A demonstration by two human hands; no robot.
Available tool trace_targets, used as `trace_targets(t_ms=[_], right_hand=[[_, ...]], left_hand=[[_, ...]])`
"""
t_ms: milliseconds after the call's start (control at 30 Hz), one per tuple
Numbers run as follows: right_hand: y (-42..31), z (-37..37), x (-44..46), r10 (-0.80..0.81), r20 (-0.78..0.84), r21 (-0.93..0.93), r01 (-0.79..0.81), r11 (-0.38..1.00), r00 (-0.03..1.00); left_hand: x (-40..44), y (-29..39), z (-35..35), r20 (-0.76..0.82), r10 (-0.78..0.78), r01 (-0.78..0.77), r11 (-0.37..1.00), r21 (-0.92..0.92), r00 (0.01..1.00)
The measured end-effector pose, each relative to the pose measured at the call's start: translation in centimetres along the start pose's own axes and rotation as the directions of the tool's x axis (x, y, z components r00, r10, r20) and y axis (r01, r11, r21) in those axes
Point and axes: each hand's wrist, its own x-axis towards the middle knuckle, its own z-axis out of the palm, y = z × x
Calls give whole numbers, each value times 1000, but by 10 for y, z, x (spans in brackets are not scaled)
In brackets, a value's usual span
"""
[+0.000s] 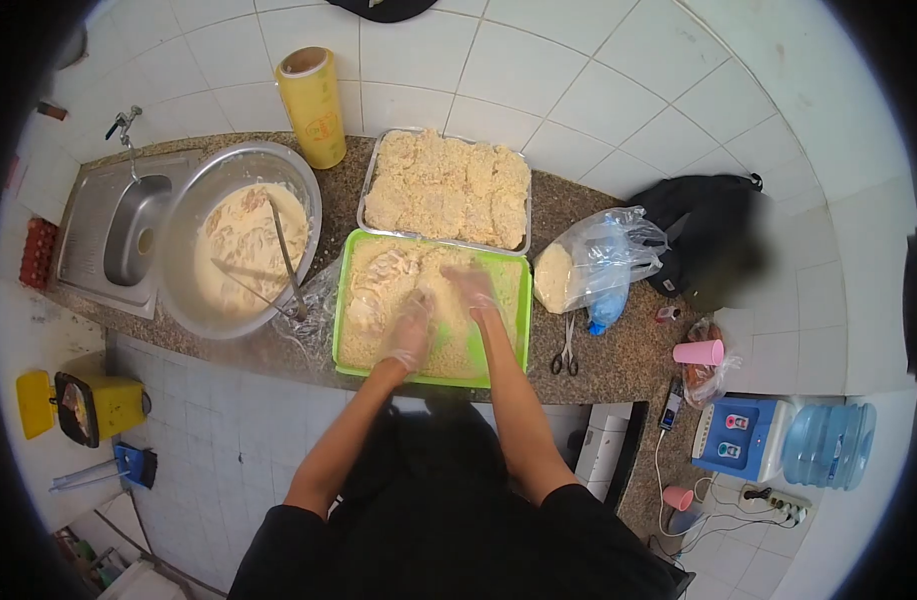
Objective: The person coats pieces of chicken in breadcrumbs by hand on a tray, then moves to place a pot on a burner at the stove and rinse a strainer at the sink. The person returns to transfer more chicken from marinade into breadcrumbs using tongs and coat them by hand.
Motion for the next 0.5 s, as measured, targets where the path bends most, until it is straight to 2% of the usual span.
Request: trace_targets(t_ms=[67, 100, 167, 200, 267, 300, 333, 367, 400, 433, 467, 500], right_hand=[[-25, 0, -24, -25, -53, -128, 18, 992, 998], [-38, -1, -35, -40, -72, -196, 25, 980, 997], [-47, -7, -41, -215, -113, -395, 155, 906, 970], [-52, -10, -44, -302, -119, -488, 209, 847, 946], [-108, -13, -67, -229, -63, -715, 116, 690, 971], [-128, -12, -75, -189, -47, -808, 74, 584, 981], [-127, -12, -76, -291, 15, -844, 168, 510, 957], [-126, -12, -79, -384, 81, -869, 255, 425, 920], [-125, -12, -82, -470, 152, -883, 333, 331, 870], [-129, -8, -88, -450, 188, -857, 370, 359, 873], [-132, -4, -95, -432, 225, -828, 405, 387, 873], [-134, -1, -102, -415, 263, -797, 439, 415, 871]], left_hand=[[-7, 21, -23, 168, -80, 70, 995, 64, 983], [-13, 20, -22, 133, -15, 5, 997, 78, 991], [-28, 11, -14, 62, 102, -109, 988, 112, 993], [-32, 7, -17, 27, 140, -142, 987, 72, 990], [-41, 1, -21, -43, 214, -215, 977, -8, 976], [-42, 6, -26, 47, 149, -156, 952, 265, 988], [-41, 15, -37, 120, 62, -116, 846, 520, 991], [-41, 25, -48, 169, -43, -97, 671, 735, 985], [-39, 35, -59, 125, -167, 65, 815, 576, 978], [-37, 45, -70, 108, -294, 233, 894, 382, 950], [-36, 51, -77, 119, -415, 393, 904, 169, 902], [-36, 53, -78, 119, -425, 396, 894, 208, 897]])
